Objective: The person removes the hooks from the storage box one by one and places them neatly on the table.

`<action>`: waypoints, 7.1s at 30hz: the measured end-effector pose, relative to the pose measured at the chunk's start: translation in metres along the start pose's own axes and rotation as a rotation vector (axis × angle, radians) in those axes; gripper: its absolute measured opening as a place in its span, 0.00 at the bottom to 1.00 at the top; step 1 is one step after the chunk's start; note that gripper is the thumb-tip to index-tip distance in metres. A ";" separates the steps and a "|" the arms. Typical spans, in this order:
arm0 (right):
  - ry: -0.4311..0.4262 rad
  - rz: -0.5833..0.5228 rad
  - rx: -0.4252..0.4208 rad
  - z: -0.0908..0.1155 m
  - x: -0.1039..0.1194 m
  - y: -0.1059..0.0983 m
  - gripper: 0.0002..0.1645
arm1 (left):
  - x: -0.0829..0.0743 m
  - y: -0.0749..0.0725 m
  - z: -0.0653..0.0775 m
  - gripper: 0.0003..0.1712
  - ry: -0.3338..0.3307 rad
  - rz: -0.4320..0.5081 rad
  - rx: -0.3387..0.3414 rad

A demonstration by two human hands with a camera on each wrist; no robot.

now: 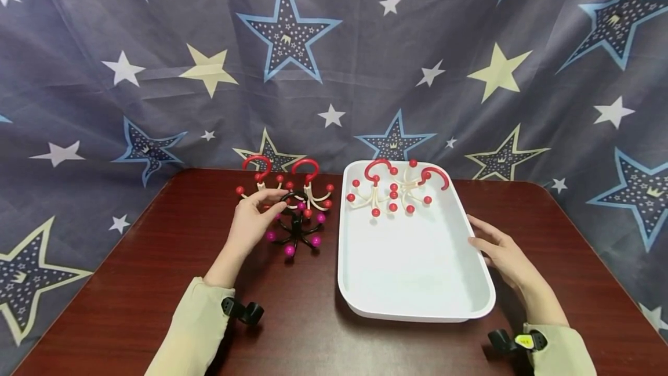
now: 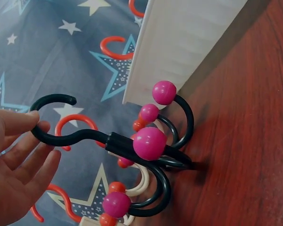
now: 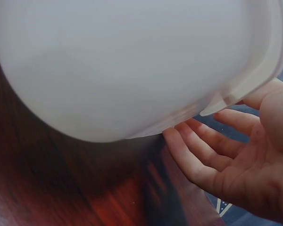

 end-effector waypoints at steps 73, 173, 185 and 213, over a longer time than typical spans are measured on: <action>0.011 -0.026 -0.011 -0.001 -0.002 -0.002 0.39 | -0.149 0.244 -0.054 0.17 0.269 -0.236 0.405; -0.008 -0.010 0.001 0.001 -0.001 0.001 0.39 | -0.196 0.037 -0.058 0.10 0.439 0.003 0.069; -0.002 -0.002 0.003 0.001 -0.001 0.000 0.39 | -0.174 -0.011 -0.060 0.10 0.421 -0.020 -0.065; 0.014 -0.008 0.011 0.002 -0.003 0.000 0.39 | -0.097 -0.103 -0.040 0.10 0.283 -0.188 -0.246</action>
Point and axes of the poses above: each hand's wrist, its own z-axis away from the middle knuckle, its own y-axis out of the palm, x = y × z, the point moved 7 cm from there along -z, towards the middle knuckle, and after that the axes turned 5 degrees about -x, right-handed, at the moved point
